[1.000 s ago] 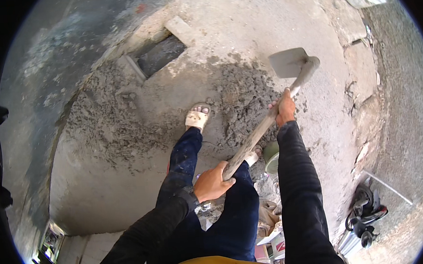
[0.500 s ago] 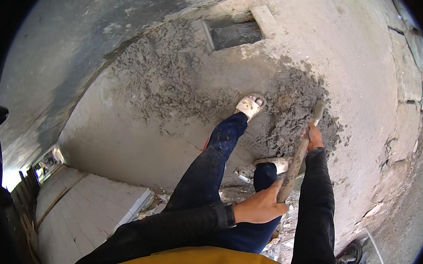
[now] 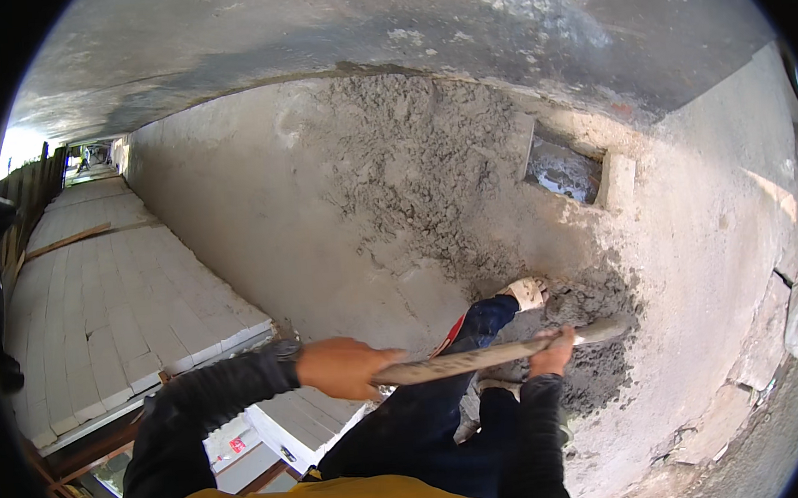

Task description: The person smooths wet concrete on a floor using a trowel, repeatedly leveling the surface and adding water from a bucket. They also place a tile into a recessed area and continue smoothing the surrounding concrete.

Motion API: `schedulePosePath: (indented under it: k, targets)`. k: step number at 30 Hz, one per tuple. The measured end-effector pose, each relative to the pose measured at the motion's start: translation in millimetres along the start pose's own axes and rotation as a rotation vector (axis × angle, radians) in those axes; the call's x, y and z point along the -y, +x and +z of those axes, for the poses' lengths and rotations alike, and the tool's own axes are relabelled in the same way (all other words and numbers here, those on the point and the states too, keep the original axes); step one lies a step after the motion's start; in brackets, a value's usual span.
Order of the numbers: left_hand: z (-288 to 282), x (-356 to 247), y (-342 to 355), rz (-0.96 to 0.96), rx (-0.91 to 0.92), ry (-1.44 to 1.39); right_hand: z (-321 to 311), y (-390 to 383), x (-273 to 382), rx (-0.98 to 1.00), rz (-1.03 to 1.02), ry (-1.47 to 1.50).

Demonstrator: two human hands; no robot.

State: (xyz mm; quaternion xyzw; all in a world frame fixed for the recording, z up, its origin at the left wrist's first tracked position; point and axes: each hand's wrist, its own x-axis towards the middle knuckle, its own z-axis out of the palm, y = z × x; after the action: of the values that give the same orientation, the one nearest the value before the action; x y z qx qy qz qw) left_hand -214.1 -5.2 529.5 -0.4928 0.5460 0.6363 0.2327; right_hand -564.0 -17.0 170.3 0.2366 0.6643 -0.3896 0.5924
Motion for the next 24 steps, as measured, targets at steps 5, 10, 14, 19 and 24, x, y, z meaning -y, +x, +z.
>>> schedulePosePath:
  k: [5, 10, 14, 19, 24]
  targets:
    - [-84, 128, -131, -0.862, -0.619, 0.669, 168, -120, -141, 0.58, 0.678, 0.052]
    - [-112, 143, -110, -0.611, -0.778, 0.734, 181, -136, -104, 0.465, 0.498, 0.108]
    - [-31, 39, 19, 0.006, -0.429, 0.383, 75, -50, 11, 0.237, 0.069, 0.125]
    - [88, -126, 113, 0.399, 0.04, -0.143, -101, 4, 197, -0.013, -0.172, -0.241]
    - [132, -104, 121, 0.397, -0.059, -0.031, -259, -7, 335, 0.183, -0.037, -0.305]
